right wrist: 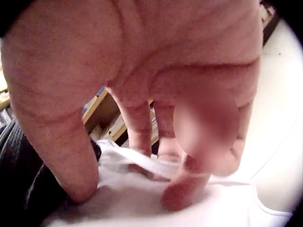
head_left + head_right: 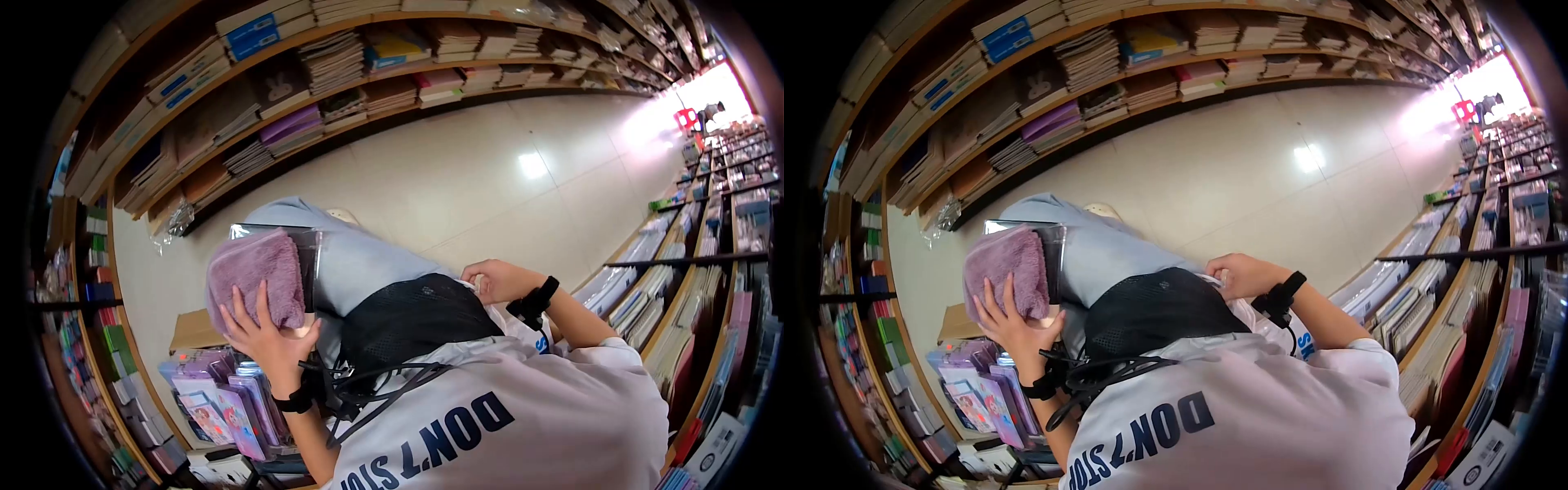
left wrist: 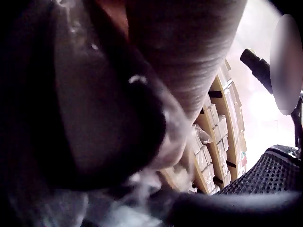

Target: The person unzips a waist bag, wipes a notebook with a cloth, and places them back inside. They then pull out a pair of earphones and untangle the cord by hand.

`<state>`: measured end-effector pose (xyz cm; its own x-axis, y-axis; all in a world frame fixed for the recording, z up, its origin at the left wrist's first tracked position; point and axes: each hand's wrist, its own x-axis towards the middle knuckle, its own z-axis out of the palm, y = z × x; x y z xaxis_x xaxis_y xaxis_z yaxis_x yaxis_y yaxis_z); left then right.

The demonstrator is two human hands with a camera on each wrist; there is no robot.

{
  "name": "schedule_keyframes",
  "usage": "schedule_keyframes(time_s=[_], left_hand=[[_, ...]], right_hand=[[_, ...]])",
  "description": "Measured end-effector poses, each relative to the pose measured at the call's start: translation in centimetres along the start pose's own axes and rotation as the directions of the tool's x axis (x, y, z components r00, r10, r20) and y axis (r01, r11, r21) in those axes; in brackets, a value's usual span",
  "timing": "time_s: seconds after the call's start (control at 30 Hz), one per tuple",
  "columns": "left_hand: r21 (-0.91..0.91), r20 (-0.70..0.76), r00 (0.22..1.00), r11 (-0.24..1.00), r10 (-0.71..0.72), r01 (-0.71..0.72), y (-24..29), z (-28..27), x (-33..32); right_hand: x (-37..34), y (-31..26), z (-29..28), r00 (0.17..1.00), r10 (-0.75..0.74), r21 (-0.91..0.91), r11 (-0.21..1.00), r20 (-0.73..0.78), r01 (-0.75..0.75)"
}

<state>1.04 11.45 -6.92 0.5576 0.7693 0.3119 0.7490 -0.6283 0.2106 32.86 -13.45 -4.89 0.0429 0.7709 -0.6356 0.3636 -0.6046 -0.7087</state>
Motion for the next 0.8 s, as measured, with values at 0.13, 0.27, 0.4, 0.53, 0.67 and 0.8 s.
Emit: schedule_keyframes(time_s=[0.13, 0.27, 0.4, 0.53, 0.67, 0.8], left_hand=[[-0.002, -0.046, 0.999, 1.000, 0.011, -0.011, 0.3, 0.2, -0.5], [0.004, -0.049, 0.999, 1.000, 0.002, -0.002, 0.7, 0.1, -0.5], [0.008, -0.057, 0.998, 1.000, -0.005, 0.005, 0.8, 0.2, -0.7], [0.018, -0.066, 0.998, 1.000, -0.018, 0.019, 0.9, 0.2, -1.0], [0.026, -0.060, 0.998, 0.999, -0.035, 0.037, 0.8, 0.1, -1.4], [0.046, -0.077, 0.997, 0.998, -0.031, 0.035, 0.7, 0.4, -1.2]], right_hand=[[-0.9, 2.6, 3.5, 0.855, -0.449, -0.204, 0.891, -0.261, 0.406], [-2.3, 2.2, 3.8, 0.878, -0.472, -0.037, 0.882, -0.076, 0.471], [-4.9, 2.9, 3.3, 0.960, 0.004, 0.438, 0.890, 0.278, -0.130], [-5.7, 3.2, 4.5, 0.883, 0.375, 0.528, 0.707, 0.283, -0.470], [-3.9, 4.6, 6.0, 0.966, 0.141, -0.201, 0.962, -0.218, -0.186], [-5.3, 1.2, 5.4, 0.931, -0.224, -0.461, 0.884, -0.287, 0.071]])
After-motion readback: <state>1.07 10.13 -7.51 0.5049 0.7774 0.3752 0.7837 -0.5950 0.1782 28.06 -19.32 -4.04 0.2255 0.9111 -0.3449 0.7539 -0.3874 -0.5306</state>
